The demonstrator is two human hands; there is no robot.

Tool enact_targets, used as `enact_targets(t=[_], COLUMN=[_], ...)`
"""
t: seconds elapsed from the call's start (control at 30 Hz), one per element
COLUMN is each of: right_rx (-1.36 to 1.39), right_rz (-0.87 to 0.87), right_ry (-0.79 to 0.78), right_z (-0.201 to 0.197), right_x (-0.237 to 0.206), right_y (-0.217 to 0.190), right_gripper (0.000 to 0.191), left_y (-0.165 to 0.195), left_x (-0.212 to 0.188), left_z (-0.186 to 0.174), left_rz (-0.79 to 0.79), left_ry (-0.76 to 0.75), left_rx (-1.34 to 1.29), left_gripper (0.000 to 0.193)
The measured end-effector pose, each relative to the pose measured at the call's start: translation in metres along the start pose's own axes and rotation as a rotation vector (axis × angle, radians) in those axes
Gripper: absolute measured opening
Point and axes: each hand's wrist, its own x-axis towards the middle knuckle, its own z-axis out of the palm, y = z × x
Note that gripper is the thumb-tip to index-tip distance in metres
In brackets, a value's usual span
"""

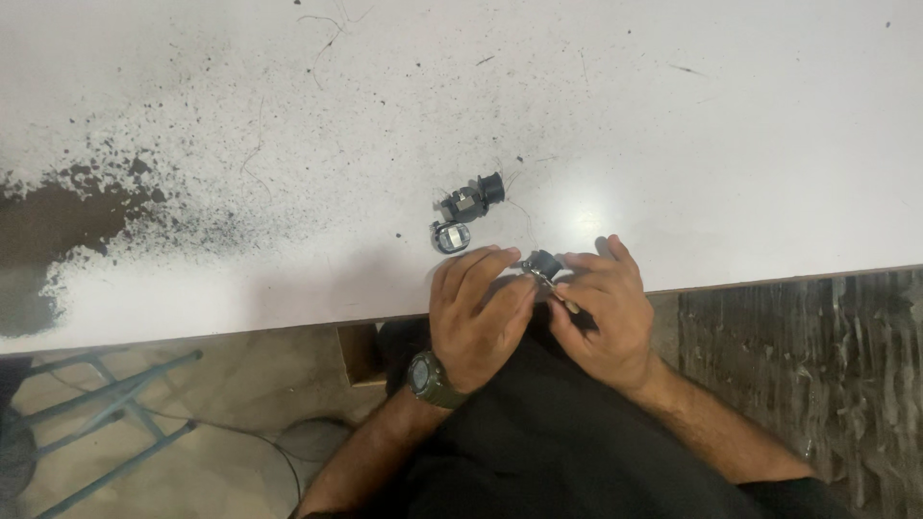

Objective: The person sits at a white worktable fitting small components into black circular clutch-style assemblies one at a time, pressing parts into place by hand and setting finished units aside. They later handle smaller black parts, at times using a small hand tool, and continue fitting pieces together.

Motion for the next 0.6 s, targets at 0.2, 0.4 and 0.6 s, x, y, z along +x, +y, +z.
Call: enact_targets(t=[0.2, 0.4, 0.6], right_rx=[0.017, 0.041, 0.03], right_rz=[0.0, -0.006, -0.015], right_ry=[-0.03, -0.021, -0.042], right_z=[-0.0011, -0.0005, 0.0008], right_x=[0.0053, 0.0052, 0.0042], right_y=[-0.0009, -0.0015, 0.0003], right_gripper=[0.028, 0.024, 0.019], left_y=[-0.0032, -0.0038, -0.0029], left_x=[-0.002, -0.0038, -0.0051], left_z=[0.001, 0.003, 0.0067], left_rz=[0.021, 0.128, 0.056], left_ry=[-0.041, -0.024, -0.031], left_rx=[-0.036, 0.041, 0.04], left_gripper=[0.03, 0.032, 0.028])
